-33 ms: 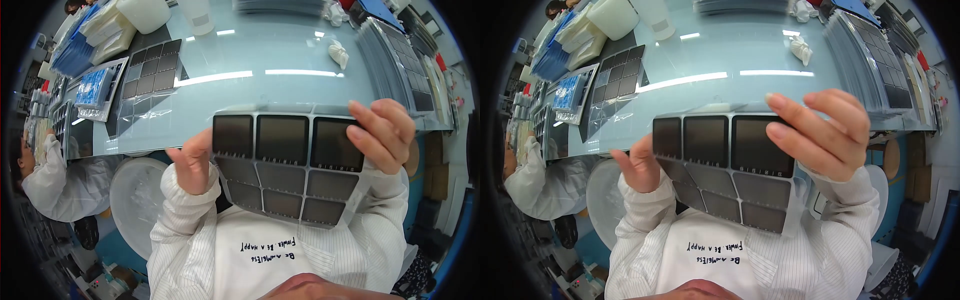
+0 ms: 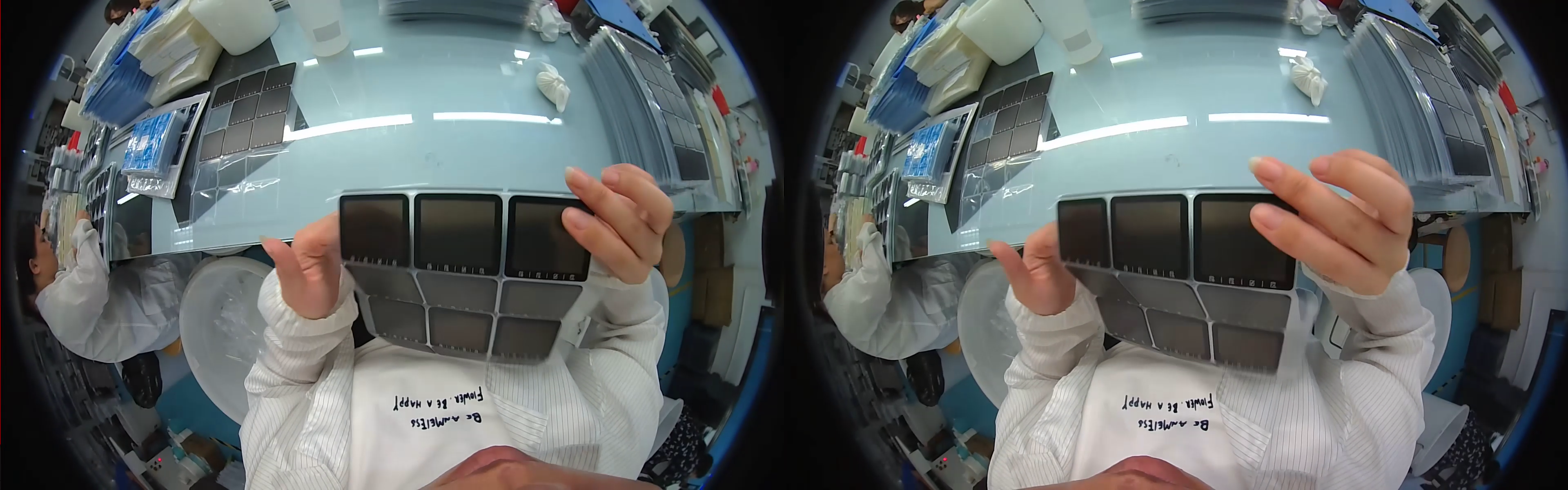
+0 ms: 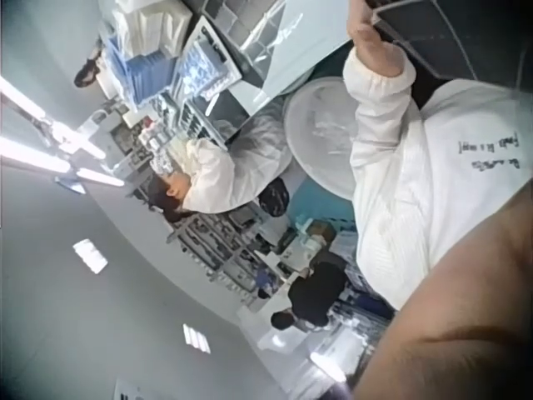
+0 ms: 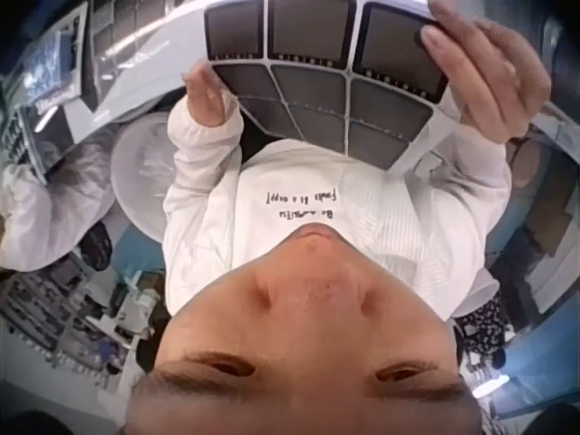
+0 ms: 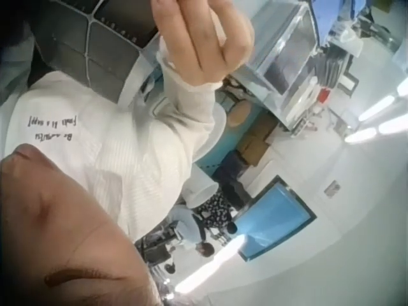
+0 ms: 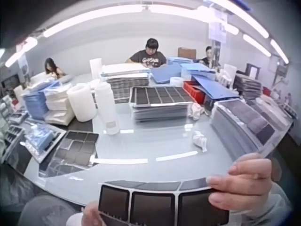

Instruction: Cleaning and inspecting sheets of film negatives or slides using a cloth at a workstation.

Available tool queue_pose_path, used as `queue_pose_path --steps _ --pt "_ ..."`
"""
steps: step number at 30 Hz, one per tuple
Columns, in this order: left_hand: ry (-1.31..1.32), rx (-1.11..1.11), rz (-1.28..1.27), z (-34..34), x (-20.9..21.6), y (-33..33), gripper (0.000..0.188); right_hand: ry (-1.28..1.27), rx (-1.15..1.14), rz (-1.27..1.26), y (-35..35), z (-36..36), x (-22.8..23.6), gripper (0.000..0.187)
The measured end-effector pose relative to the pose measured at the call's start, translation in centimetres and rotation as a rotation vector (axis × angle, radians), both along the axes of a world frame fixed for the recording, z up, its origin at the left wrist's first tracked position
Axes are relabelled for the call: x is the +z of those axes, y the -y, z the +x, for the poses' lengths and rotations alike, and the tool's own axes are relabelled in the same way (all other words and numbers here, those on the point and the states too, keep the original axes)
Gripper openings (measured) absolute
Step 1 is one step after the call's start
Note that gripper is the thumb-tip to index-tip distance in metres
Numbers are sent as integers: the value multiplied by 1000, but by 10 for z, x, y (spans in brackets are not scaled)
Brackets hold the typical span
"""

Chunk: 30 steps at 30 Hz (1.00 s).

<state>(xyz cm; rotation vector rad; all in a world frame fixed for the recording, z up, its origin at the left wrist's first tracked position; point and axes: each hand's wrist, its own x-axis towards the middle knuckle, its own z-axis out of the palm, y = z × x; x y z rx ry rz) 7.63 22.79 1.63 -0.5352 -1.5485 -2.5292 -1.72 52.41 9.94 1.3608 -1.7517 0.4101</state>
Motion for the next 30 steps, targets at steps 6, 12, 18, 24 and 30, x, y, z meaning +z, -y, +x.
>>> queue_pose_path --steps 6,12,18,24,30 --pt "186 136 -111 10 18 -2 42 71 -262 -116 3 2 -31 31" --pt "104 340 -288 5 10 -5 46 1263 -121 -632 7 12 -46 29" --pt "-8 322 -539 6 16 -5 56 1691 18 -559 -6 29 -47 13" --pt "-7 338 -412 2 20 -12 62 1681 35 -705 -11 34 -38 22" --pt "-14 354 -374 2 24 -13 67 1623 2 -744 -10 36 -33 33"
